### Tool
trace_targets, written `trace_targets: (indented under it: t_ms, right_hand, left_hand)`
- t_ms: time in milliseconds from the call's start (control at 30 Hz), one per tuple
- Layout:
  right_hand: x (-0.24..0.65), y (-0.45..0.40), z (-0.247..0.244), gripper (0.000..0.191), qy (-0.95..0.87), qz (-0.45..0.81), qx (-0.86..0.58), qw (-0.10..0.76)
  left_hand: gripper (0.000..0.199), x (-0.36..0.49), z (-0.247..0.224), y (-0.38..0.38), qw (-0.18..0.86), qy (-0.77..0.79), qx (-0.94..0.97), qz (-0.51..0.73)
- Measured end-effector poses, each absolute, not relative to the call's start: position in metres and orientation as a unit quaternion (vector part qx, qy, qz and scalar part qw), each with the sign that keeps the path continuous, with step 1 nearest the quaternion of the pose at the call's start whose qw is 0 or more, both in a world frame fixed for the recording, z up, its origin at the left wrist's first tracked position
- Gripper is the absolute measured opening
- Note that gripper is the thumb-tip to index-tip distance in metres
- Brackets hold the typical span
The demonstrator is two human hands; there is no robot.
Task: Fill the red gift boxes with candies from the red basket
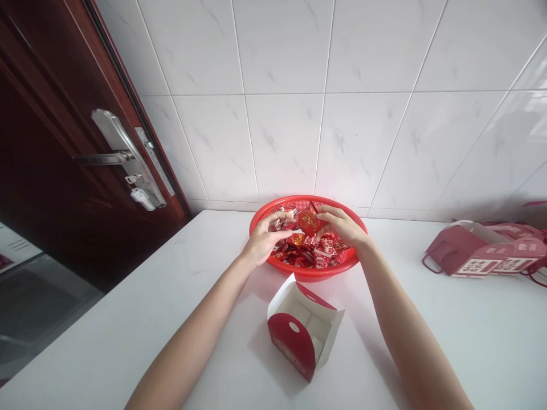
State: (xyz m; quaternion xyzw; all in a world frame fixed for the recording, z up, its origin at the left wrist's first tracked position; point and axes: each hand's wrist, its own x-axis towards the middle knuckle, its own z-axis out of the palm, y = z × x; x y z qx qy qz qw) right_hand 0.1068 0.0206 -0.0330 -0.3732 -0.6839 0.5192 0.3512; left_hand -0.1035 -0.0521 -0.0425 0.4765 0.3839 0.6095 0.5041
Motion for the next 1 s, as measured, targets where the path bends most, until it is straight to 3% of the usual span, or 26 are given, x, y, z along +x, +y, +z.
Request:
trace_targets:
  t_ms: [200,467,700,833,1000]
  right_hand:
    - [0.106,0.018,-0.033,0.019,-0.657,0.557,-0.348,0.371]
    - [0.106,0.013,-0.029,0.025,-0.657,0.562,-0.336,0.373]
    - [0.106,0.011,-0.029,0.038,-0.643,0.558,-0.369,0.374]
    - [0.105,0.009,-0.027,0.044,-0.642,0.542,-0.406,0.358]
    - [0.103,0.008,-0.028,0.031,-0.653,0.55,-0.377,0.359]
  left_hand:
    - [0.052,-0.106,-0.045,-0.049,0.512,0.378,0.454,0.623]
    - [0.028,-0.107,-0.036,-0.054,0.571,0.369,0.417,0.604]
    - [0.041,-0.105,-0.042,-0.052,0.538,0.395,0.413,0.62]
    - [0.039,-0.104,-0.043,-0.053,0.527,0.384,0.421,0.63]
    - [0.032,-0.1,-0.042,-0.053,0.514,0.39,0.426,0.634]
